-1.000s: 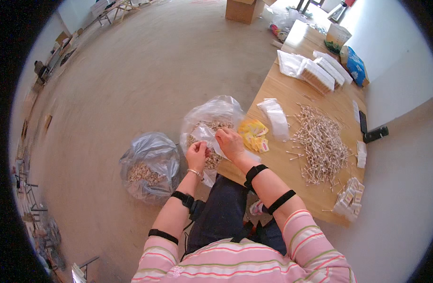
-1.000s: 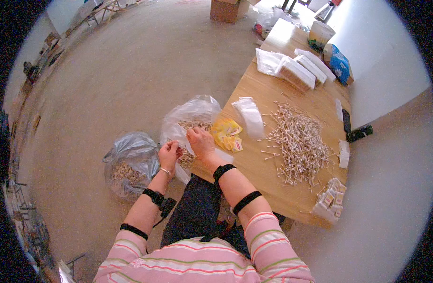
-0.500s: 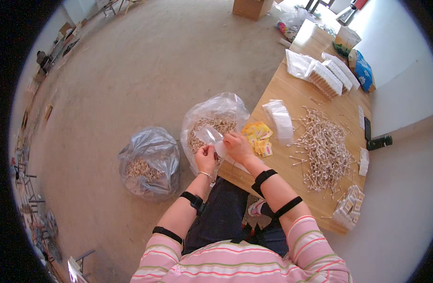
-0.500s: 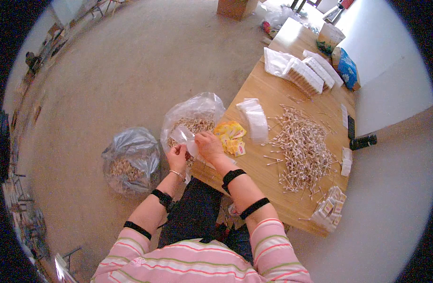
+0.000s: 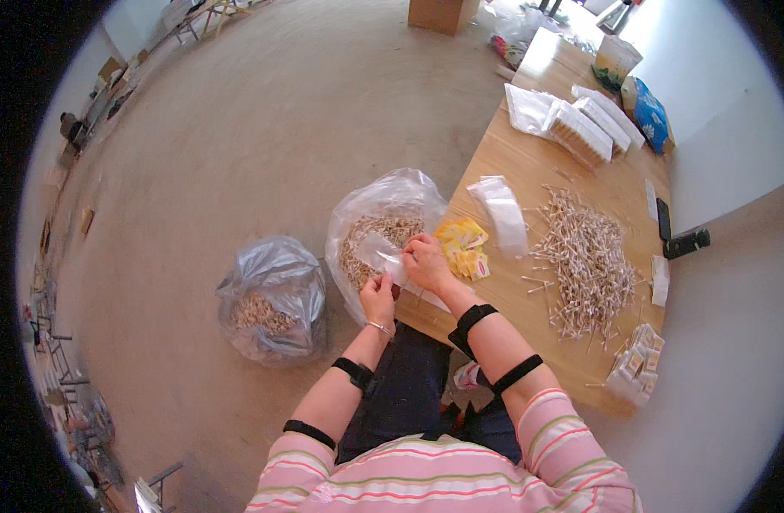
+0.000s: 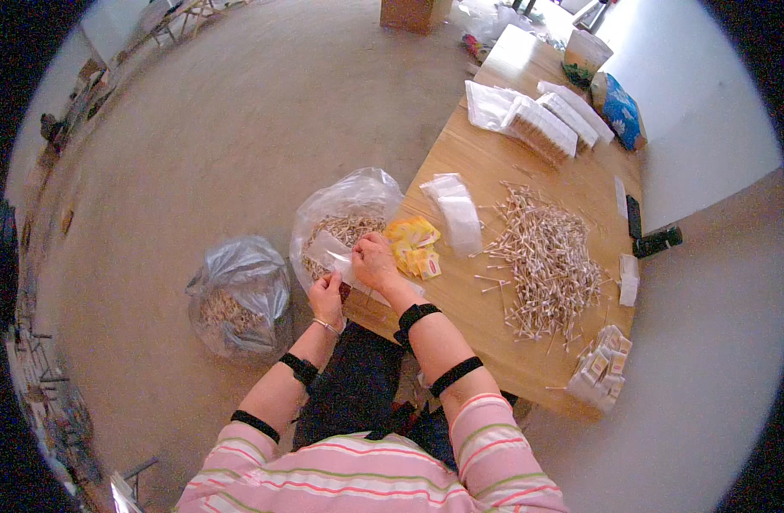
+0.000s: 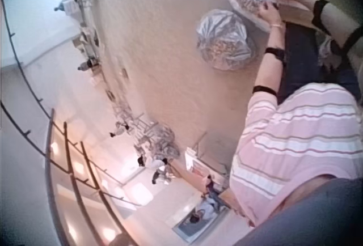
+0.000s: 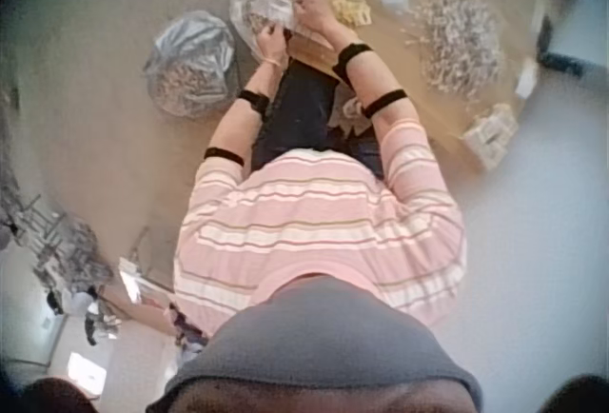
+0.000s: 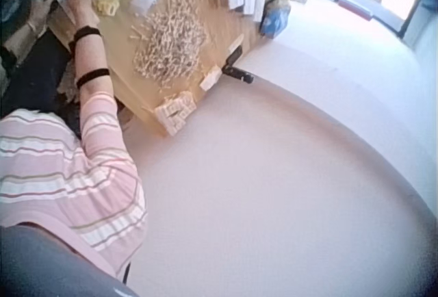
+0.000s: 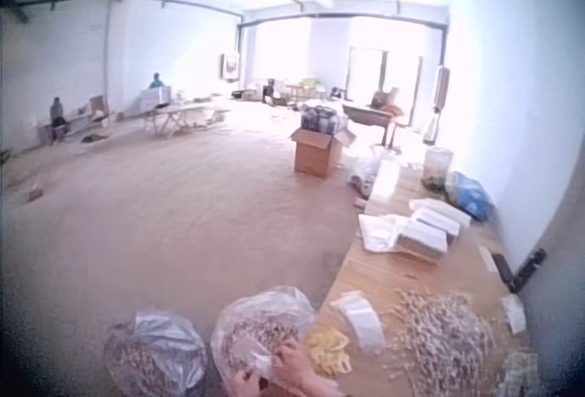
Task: The recorder is packaging cotton swabs into small plastic bags and organizing them into stacks on a table.
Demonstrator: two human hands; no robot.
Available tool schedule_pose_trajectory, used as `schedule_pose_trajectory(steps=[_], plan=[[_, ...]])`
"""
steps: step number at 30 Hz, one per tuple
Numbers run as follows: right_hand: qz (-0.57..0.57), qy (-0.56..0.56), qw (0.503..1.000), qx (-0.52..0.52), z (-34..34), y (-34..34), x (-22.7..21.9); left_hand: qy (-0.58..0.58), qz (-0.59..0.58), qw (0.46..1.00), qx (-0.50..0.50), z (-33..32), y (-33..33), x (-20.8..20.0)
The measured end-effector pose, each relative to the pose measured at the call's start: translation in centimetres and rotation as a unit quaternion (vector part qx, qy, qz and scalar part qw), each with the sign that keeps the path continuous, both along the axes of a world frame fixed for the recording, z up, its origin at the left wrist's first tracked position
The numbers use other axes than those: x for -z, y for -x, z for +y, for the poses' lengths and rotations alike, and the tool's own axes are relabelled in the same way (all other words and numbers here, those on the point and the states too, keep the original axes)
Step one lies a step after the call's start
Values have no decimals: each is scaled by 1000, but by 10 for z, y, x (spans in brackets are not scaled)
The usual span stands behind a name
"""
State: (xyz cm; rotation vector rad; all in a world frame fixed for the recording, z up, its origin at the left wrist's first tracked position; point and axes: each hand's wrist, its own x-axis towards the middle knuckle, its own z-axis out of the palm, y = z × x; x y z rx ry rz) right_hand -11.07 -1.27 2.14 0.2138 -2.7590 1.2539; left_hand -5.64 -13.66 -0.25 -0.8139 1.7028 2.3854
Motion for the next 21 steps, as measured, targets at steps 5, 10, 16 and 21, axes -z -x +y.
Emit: schedule_pose_trajectory(steps=[5,10,16,21], plan=[[-3,36,999,15,5,5,11,71,25,997,9,5,-8,1],[2,28,1000,13,2,5,6,-25,-17,999,-28,-2,0,4],[24,39,999,25,3,5,3,78,-12,997,26,6,1,1],[8,32,999,39,-1,4,-4,204,12,977,63,9,-12,-4]])
